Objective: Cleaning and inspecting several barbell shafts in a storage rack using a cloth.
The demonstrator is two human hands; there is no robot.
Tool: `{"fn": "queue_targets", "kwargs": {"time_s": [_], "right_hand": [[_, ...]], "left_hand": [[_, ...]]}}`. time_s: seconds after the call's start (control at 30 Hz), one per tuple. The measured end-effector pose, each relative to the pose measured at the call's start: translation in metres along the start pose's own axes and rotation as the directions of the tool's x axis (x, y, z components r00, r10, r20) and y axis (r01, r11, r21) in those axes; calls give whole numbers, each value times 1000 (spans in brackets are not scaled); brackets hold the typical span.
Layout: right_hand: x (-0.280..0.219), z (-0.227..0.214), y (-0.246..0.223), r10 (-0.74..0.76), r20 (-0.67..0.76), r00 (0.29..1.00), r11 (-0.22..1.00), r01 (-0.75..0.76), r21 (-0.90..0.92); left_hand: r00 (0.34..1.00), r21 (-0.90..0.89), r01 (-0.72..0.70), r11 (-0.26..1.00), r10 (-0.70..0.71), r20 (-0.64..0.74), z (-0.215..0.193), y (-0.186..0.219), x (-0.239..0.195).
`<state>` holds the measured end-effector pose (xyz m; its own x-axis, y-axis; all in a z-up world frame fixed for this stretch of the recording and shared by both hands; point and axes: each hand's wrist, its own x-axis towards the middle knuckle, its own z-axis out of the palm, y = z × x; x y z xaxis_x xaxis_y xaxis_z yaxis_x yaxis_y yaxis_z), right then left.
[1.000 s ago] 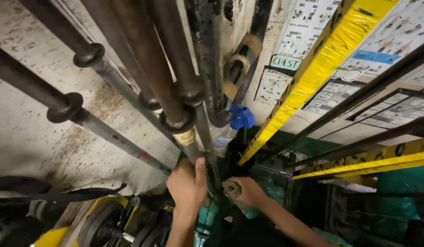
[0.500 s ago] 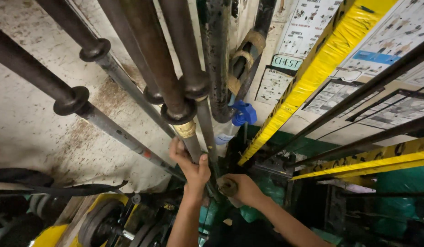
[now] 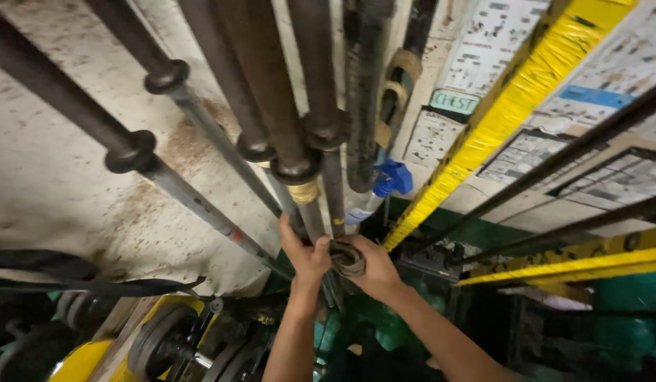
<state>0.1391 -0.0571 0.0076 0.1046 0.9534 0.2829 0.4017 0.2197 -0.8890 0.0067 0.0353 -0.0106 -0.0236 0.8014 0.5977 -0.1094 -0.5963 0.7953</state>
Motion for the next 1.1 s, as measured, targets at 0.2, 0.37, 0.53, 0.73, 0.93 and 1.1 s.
{"fn": "queue_targets", "kwargs": {"time_s": [0.2, 0.37, 0.53, 0.73, 0.93, 1.1], "right_hand": [[1, 10, -2, 56, 6, 998, 997, -55, -48], [-4, 15, -31, -84, -131, 988, 996, 84, -11], [-9, 18, -36, -348, -86, 933, 902, 309, -302], [25, 24, -107, -327, 126, 937, 940, 336, -58], [31, 21, -102, -289, 158, 944, 957, 289, 21], [32, 19, -90, -185, 213, 959, 983, 184, 23]], "left_hand": [[999, 77, 32, 996, -31, -10, -9, -24, -12], [959, 220, 159, 962, -204, 196, -26, 42, 17], [983, 225, 17, 974, -57, 174, -45, 73, 29], [832, 572, -116, 812, 394, -390, -57, 88, 60], [905, 284, 288, 915, -163, -394, -90, 28, 77], [920, 95, 279, 956, -237, -311, -101, -42, 17]]}}
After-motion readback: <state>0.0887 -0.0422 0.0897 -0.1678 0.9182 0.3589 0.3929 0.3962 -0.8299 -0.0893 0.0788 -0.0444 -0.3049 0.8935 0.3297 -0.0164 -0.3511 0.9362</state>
